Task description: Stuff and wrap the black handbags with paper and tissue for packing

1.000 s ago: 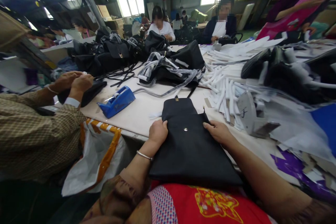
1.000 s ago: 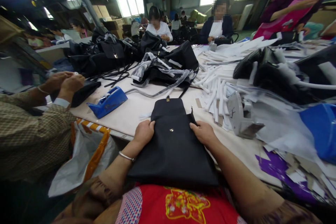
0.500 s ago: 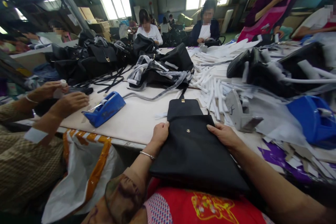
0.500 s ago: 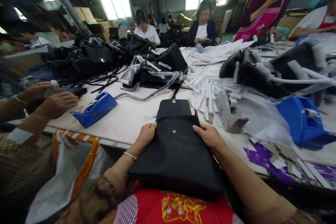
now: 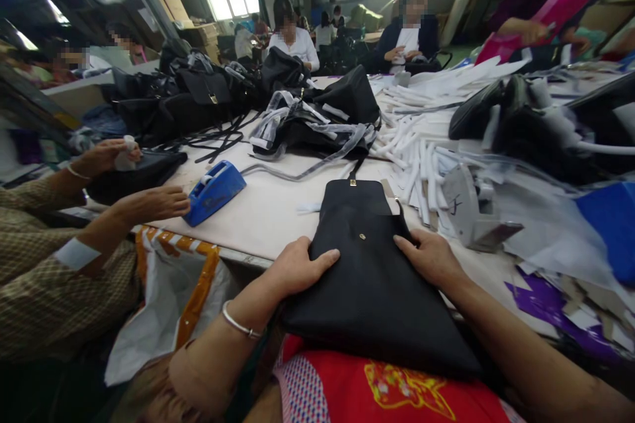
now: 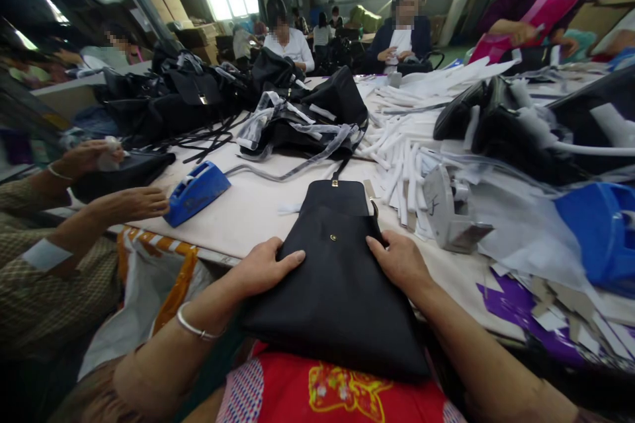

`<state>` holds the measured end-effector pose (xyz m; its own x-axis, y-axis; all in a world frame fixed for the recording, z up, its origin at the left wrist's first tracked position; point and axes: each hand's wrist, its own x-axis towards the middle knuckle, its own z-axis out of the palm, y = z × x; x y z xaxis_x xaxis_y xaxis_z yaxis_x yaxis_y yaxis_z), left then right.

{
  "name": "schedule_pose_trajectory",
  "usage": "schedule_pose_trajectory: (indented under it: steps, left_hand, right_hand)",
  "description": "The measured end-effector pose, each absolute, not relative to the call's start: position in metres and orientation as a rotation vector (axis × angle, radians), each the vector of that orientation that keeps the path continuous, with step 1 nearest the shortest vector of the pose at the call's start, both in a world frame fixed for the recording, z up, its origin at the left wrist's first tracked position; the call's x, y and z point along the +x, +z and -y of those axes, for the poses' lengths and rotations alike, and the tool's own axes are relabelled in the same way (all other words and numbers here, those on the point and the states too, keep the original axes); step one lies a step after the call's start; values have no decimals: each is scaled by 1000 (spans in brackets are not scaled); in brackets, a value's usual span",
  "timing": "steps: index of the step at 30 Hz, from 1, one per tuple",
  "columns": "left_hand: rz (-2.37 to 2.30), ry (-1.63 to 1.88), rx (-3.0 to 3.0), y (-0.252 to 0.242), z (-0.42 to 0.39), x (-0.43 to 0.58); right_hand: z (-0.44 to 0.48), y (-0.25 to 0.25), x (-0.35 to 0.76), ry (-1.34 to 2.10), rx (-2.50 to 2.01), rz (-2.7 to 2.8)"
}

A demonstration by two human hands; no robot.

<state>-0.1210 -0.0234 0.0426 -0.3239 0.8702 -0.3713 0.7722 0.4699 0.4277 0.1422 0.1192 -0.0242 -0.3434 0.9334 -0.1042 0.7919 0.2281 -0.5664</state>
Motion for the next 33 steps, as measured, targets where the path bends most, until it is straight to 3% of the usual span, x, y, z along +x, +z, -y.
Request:
schedule_pose_trajectory:
  steps: [9, 14, 18, 22, 28, 33]
  left_hand:
    - [-2400, 42, 1381, 0, 47, -108]
    - [-2421, -163, 1639, 28, 41, -104]
    - [-2095, -38, 2185, 65, 14, -85]
    - [-1589, 45, 2430, 59, -19, -62]
    - [-1770, 162, 2270, 8, -19, -64]
    - [-1842, 157, 2175, 2, -15, -67]
  right_hand:
    - [-115, -24, 136, 827, -1609, 2238]
    - [-111, -17, 129, 769, -1652, 2309]
    - [-108, -16, 126, 657, -1631, 2387]
    - [-109, -21, 129, 570, -1621, 2412]
    - [-114, -34, 135, 934, -1535, 2258]
    - [-117, -38, 137, 1021, -1519, 2248]
